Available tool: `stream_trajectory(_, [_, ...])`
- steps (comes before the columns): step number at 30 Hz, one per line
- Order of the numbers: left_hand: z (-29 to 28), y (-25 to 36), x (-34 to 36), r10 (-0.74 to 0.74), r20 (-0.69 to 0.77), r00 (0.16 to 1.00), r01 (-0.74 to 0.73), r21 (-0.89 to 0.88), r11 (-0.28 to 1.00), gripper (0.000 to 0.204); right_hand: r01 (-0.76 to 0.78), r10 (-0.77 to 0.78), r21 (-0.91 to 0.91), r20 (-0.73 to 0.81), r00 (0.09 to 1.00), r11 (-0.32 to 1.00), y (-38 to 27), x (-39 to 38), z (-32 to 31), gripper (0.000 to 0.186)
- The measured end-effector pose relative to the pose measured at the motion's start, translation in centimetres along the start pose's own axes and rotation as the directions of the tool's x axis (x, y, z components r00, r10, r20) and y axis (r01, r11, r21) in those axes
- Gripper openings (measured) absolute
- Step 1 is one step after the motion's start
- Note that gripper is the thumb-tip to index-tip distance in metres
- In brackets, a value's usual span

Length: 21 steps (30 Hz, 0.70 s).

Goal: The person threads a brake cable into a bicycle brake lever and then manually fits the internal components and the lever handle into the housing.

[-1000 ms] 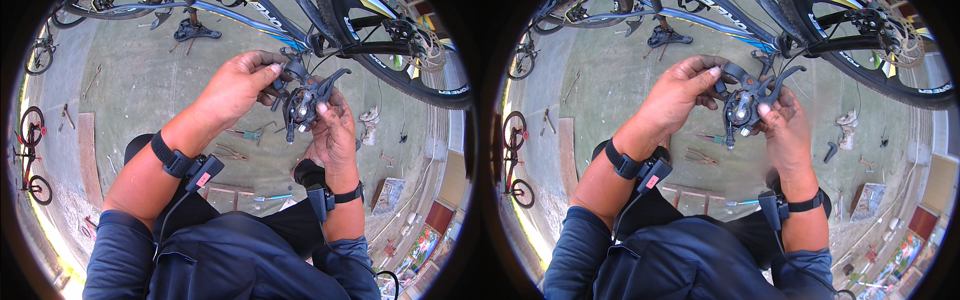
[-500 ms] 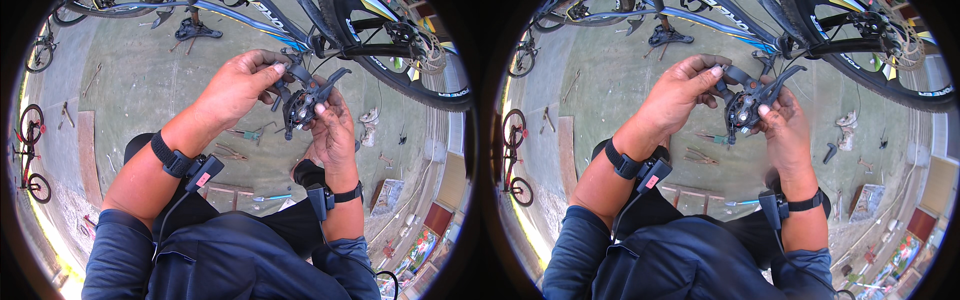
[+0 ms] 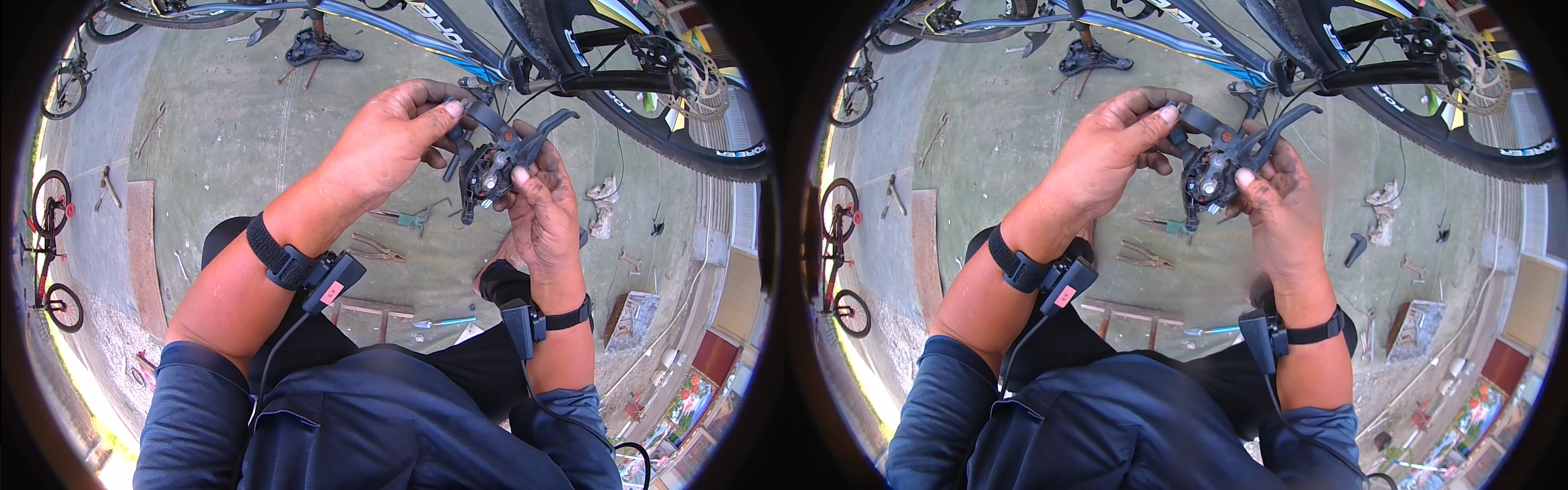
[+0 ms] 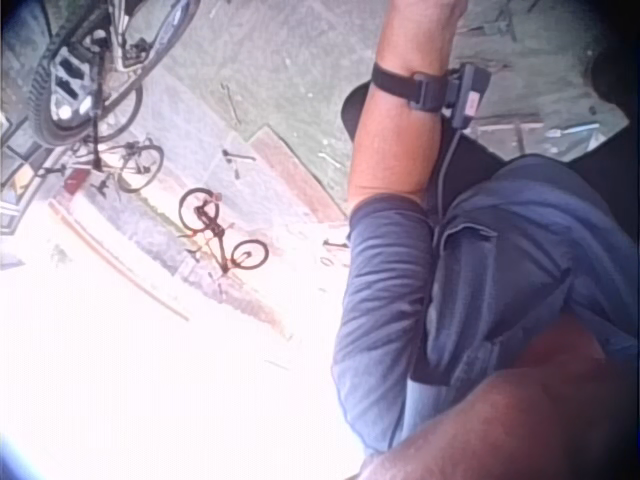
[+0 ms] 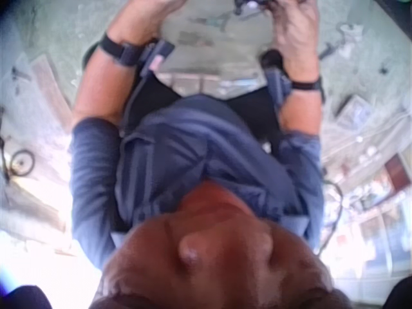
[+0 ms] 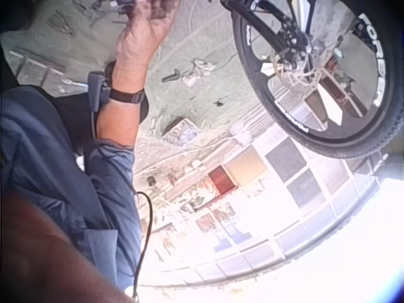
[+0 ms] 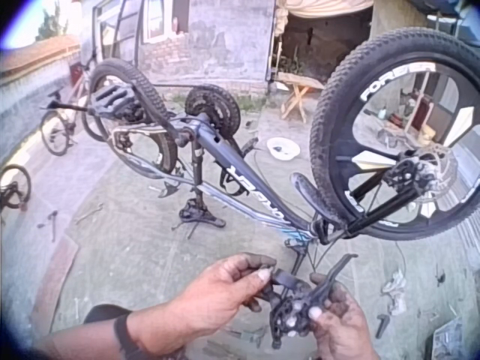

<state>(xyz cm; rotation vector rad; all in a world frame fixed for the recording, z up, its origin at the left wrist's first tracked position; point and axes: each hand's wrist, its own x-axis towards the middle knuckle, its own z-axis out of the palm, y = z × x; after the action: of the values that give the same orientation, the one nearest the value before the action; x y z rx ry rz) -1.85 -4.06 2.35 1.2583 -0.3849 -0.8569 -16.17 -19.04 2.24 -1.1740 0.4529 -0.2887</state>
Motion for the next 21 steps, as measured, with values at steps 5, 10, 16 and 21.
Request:
stream_trajectory(5, [0.2,0.04,-0.04,-0.038,-0.014,0.999,0.039,0.005,0.999,0.029,0.016,-0.015,-0.023,0.013,1.0,1.0,0.2,0.04,-0.2,0.059])
stream_trajectory(10, [0.2,-0.08,0.04,-0.057,-0.013,0.998,0.058,0.032,0.998,0.028,0.022,-0.021,-0.023,0.011,1.0,0.999,0.32,0.09,-0.32,0.058])
stream_trajectory(16, [0.2,-0.23,0.1,-0.102,-0.014,0.995,0.102,0.032,0.994,0.028,0.014,-0.014,-0.025,0.004,1.0,1.0,0.45,0.08,-0.37,0.058])
stream_trajectory(21, [0.15,-0.34,0.22,-0.13,-0.014,0.991,0.131,0.04,0.991,0.029,-0.001,0.001,-0.012,-0.007,1.0,1.0,0.41,0.08,-0.42,0.059])
